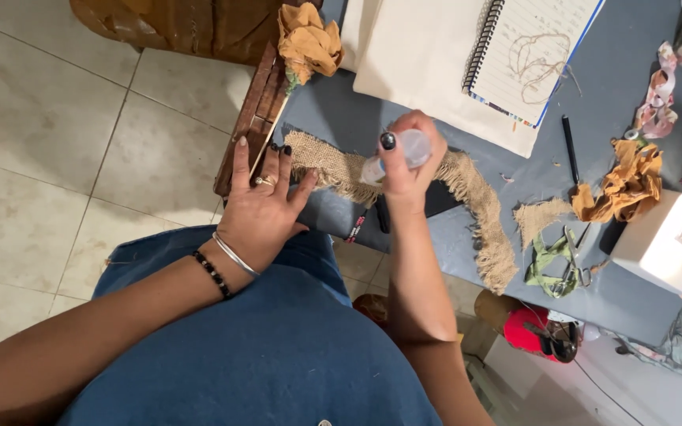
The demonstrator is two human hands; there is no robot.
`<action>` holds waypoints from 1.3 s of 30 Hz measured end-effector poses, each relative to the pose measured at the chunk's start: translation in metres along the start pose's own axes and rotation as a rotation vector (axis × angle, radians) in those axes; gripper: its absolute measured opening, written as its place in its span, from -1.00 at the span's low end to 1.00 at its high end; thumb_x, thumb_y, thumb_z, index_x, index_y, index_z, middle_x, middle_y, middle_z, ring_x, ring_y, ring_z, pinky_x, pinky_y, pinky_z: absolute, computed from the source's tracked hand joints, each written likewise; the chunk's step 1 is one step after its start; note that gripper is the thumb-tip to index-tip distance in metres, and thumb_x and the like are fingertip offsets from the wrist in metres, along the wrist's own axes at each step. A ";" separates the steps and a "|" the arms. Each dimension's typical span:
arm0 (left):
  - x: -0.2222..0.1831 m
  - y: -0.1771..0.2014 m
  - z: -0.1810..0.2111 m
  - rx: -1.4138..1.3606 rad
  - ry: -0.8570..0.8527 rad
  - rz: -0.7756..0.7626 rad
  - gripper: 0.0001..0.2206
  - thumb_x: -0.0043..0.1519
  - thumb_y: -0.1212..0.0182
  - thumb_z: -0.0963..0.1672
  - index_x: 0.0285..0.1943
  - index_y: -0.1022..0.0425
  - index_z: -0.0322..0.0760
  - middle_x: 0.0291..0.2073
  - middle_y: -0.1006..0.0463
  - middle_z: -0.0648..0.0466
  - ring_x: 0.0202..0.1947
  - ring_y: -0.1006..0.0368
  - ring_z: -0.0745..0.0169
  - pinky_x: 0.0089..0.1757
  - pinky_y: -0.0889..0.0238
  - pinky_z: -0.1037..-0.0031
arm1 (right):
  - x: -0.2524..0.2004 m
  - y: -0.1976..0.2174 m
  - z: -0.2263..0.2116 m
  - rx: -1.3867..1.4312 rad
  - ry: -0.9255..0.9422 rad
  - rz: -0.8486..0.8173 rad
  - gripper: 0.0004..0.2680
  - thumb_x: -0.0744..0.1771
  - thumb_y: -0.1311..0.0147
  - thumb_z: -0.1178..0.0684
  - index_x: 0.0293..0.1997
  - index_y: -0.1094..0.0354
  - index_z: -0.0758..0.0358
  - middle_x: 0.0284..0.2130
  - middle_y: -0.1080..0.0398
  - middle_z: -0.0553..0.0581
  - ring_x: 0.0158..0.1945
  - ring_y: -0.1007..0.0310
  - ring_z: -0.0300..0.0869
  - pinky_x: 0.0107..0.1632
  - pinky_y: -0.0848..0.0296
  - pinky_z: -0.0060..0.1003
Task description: Assembling a decorative flower using fabric scraps, glue, and a wooden stick.
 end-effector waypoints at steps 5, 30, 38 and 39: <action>0.001 0.010 0.001 0.001 -0.009 0.031 -0.19 -0.01 -0.40 0.11 0.46 -0.29 -0.15 0.22 -0.41 -0.42 0.40 -0.16 -0.38 0.30 0.60 -0.51 | 0.006 0.071 0.016 -0.055 0.010 0.102 -0.89 0.25 -0.19 0.06 -0.41 -0.37 0.23 -0.66 -0.38 0.11 -0.68 -0.36 -0.23 -0.45 -0.37 -0.40; 0.002 -0.005 -0.002 0.028 0.022 -0.021 -0.14 -0.02 -0.41 0.13 0.50 -0.23 -0.12 0.25 -0.38 -0.42 0.39 -0.17 -0.33 0.32 0.65 -0.48 | 0.003 0.037 0.005 -0.168 -0.002 0.039 -0.78 0.19 -0.26 -0.09 -0.49 -0.33 0.22 -0.74 -0.33 0.05 -0.65 -0.35 -0.27 -0.49 -0.27 -0.42; 0.001 -0.007 0.002 0.018 0.002 -0.002 -0.13 -0.03 -0.42 0.12 0.49 -0.22 -0.16 0.24 -0.37 -0.45 0.38 -0.19 -0.37 0.31 0.63 -0.50 | 0.028 -0.029 -0.027 0.160 0.055 0.076 -0.83 0.21 -0.29 -0.01 -0.47 -0.36 0.21 -0.68 -0.36 0.07 -0.67 -0.41 -0.24 -0.43 -0.37 -0.41; 0.001 -0.006 0.002 0.019 0.003 -0.004 -0.13 -0.03 -0.42 0.12 0.49 -0.22 -0.16 0.24 -0.37 -0.45 0.38 -0.19 -0.37 0.31 0.63 -0.50 | 0.025 -0.040 -0.017 0.162 0.054 0.076 -0.83 0.21 -0.29 -0.01 -0.47 -0.36 0.21 -0.68 -0.36 0.07 -0.67 -0.41 -0.24 -0.43 -0.37 -0.41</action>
Point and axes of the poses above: each hand's wrist, its own x-axis towards the middle knuckle, its own y-axis out of the back of the hand, z = x × y, the point moved 9 cm from there along x, towards the middle knuckle
